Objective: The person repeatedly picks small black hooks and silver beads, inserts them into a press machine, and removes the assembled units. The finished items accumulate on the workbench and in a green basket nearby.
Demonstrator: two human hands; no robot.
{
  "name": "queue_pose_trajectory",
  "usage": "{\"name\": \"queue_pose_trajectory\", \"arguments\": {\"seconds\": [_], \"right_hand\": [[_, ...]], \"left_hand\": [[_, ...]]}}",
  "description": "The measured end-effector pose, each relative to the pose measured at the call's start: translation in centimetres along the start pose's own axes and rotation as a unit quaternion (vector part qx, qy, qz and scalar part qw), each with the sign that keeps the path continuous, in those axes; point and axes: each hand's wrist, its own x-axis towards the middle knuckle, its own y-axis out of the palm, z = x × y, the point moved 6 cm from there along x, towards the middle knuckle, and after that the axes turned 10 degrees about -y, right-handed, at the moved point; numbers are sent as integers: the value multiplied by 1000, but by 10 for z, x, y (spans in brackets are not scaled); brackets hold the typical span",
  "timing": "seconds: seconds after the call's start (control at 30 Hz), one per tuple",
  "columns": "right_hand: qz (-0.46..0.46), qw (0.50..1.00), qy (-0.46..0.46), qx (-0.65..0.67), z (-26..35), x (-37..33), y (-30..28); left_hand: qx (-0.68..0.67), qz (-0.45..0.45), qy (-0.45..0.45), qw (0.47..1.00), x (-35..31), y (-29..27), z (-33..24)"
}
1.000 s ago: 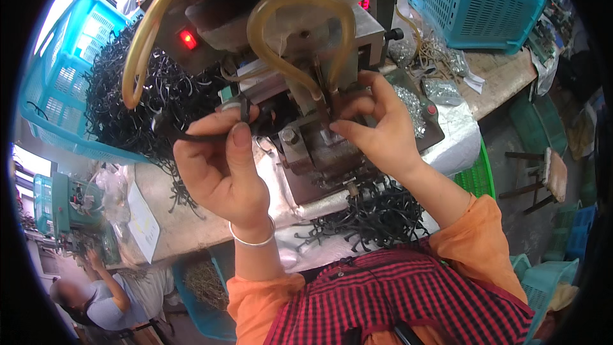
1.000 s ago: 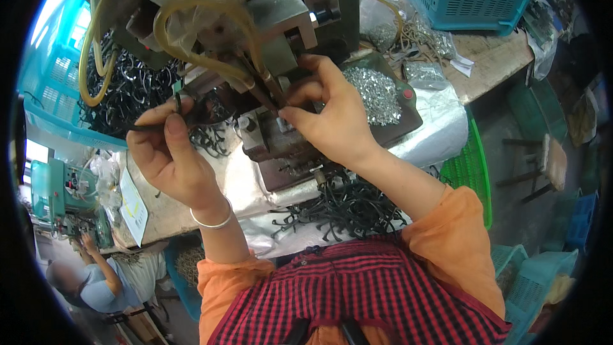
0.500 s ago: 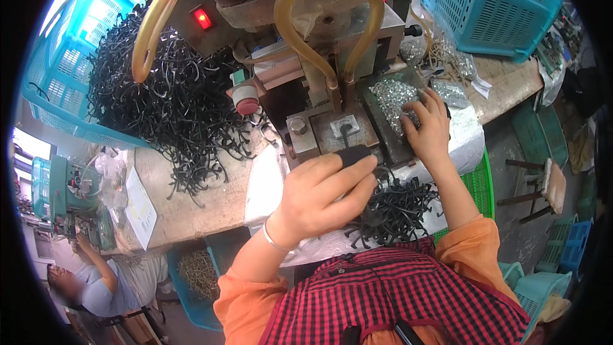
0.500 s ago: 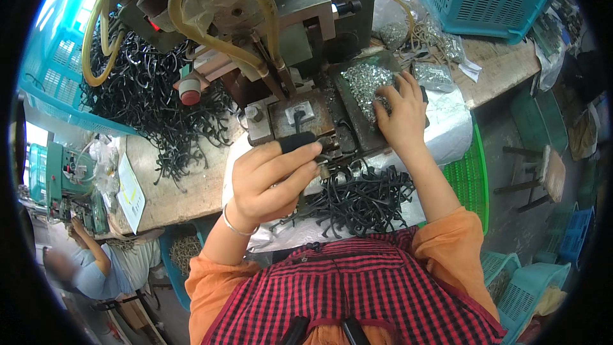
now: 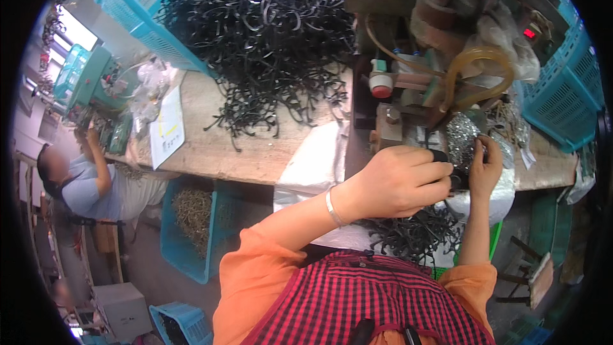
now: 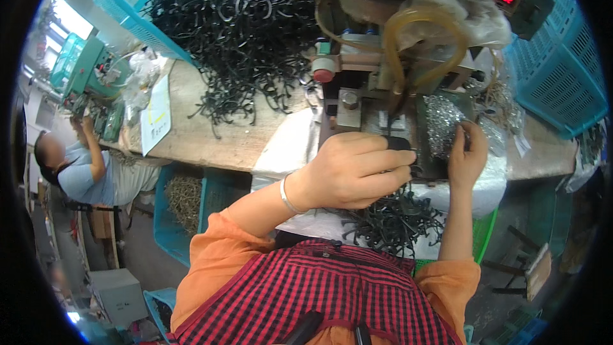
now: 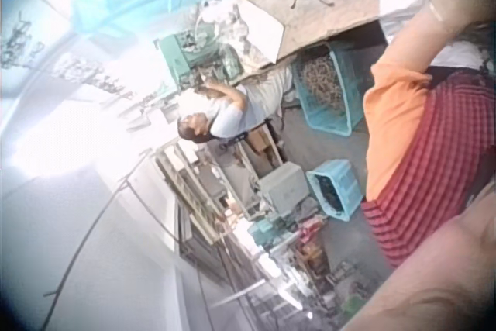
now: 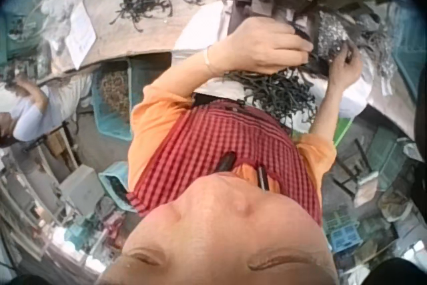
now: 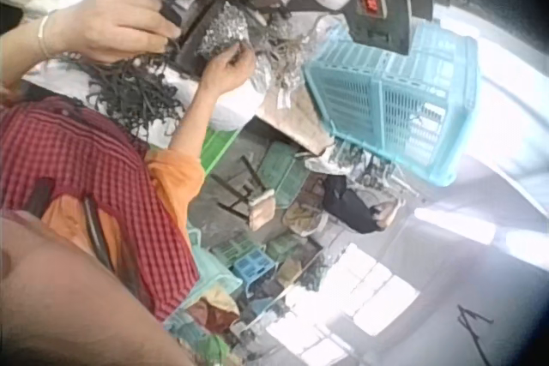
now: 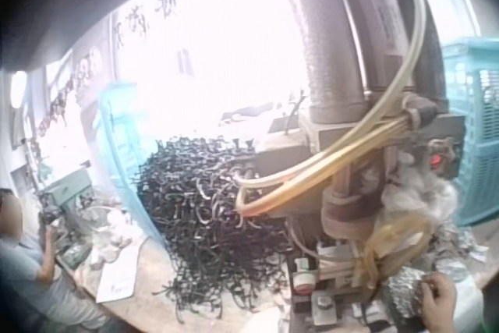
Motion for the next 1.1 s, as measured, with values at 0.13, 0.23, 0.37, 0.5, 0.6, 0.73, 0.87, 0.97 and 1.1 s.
{"name": "queue_pose_trajectory", "arguments": {"seconds": [0.13,0.23,0.37,0.5,0.6,0.73,0.87,0.97,1.1], "right_hand": [[-49,995,30,79,-6,-6,5],[-44,990,41,125,25,3,10],[-58,987,72,130,32,2,1],[-49,978,103,175,33,-5,8],[-36,973,104,202,30,-1,9],[-12,985,87,151,26,-5,3],[10,981,141,131,27,-15,-20],[40,951,152,267,51,-16,-20],[111,949,98,277,102,22,-14]], "left_hand": [[-72,3,-109,992,-15,-7,-4],[-53,-5,-141,989,-21,-37,-19],[-75,-6,-120,990,-18,-50,-21],[-72,-22,-108,991,-21,-63,-32],[-68,-35,-77,994,-17,-74,-35],[-63,-75,-31,995,-27,-96,-50],[190,-360,4,914,-89,-159,-55],[247,-456,-143,843,-115,-194,15],[388,-57,-346,852,-110,-166,175]]}}
